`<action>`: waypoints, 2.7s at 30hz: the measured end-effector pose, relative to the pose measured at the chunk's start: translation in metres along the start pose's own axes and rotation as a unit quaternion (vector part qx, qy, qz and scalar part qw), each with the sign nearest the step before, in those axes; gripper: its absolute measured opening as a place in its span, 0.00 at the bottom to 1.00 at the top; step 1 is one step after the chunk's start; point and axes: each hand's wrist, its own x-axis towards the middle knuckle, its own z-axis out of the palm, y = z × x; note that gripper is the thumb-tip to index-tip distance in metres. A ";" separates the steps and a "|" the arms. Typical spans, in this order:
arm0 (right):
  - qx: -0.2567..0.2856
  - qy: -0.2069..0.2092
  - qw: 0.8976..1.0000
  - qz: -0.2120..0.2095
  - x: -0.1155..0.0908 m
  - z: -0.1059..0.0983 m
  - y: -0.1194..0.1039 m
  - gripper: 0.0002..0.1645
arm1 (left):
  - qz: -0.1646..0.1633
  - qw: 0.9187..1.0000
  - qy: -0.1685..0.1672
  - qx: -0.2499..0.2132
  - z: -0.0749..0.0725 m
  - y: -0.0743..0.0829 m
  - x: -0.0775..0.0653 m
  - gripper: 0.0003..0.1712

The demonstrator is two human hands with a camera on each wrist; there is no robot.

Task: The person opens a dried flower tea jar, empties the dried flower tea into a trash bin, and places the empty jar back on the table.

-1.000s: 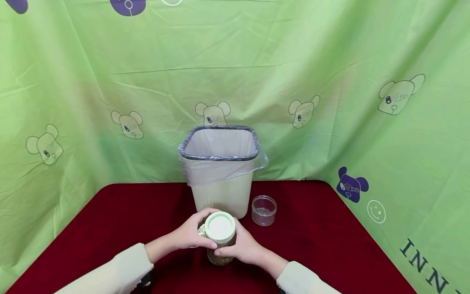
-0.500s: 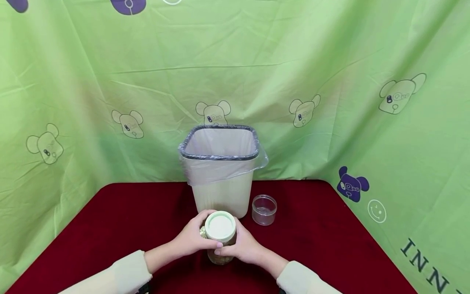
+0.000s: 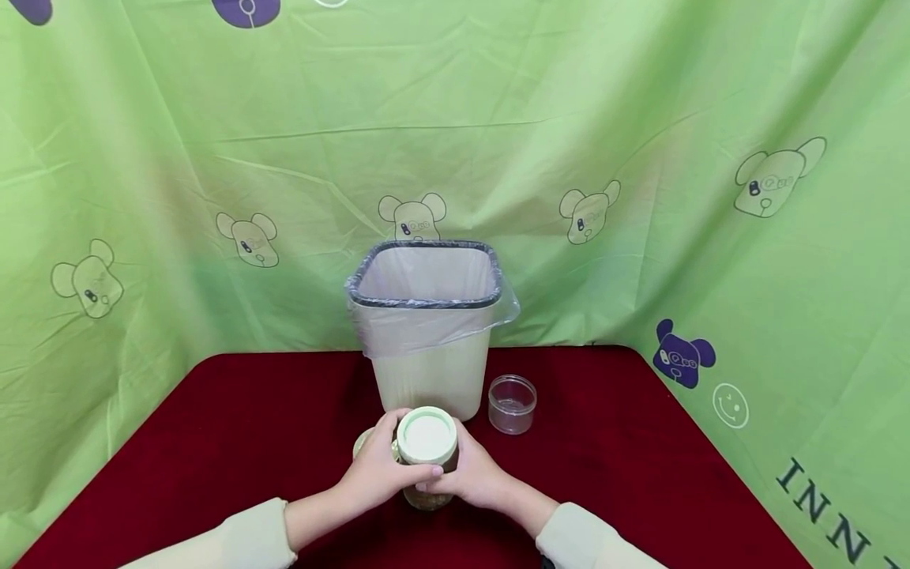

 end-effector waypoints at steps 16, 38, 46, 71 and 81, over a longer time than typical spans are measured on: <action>0.004 0.000 1.000 -0.003 0.001 0.001 0.005 0.47 | 0.073 0.989 -0.098 -0.084 -0.027 0.002 0.006 0.44; -0.006 0.002 1.000 0.013 0.000 -0.001 -0.002 0.48 | 0.120 0.974 -0.174 -0.080 -0.038 0.004 0.023 0.38; -0.006 0.006 1.000 0.020 -0.001 -0.001 -0.002 0.47 | 0.071 0.992 -0.090 -0.054 -0.016 -0.011 0.013 0.42; 0.001 0.008 1.000 0.015 0.000 0.001 -0.003 0.46 | 0.044 0.993 -0.067 -0.090 -0.012 -0.011 0.004 0.45; 0.020 0.001 1.000 0.022 0.000 0.000 0.000 0.47 | 0.122 0.964 -0.199 -0.130 -0.037 -0.004 0.027 0.39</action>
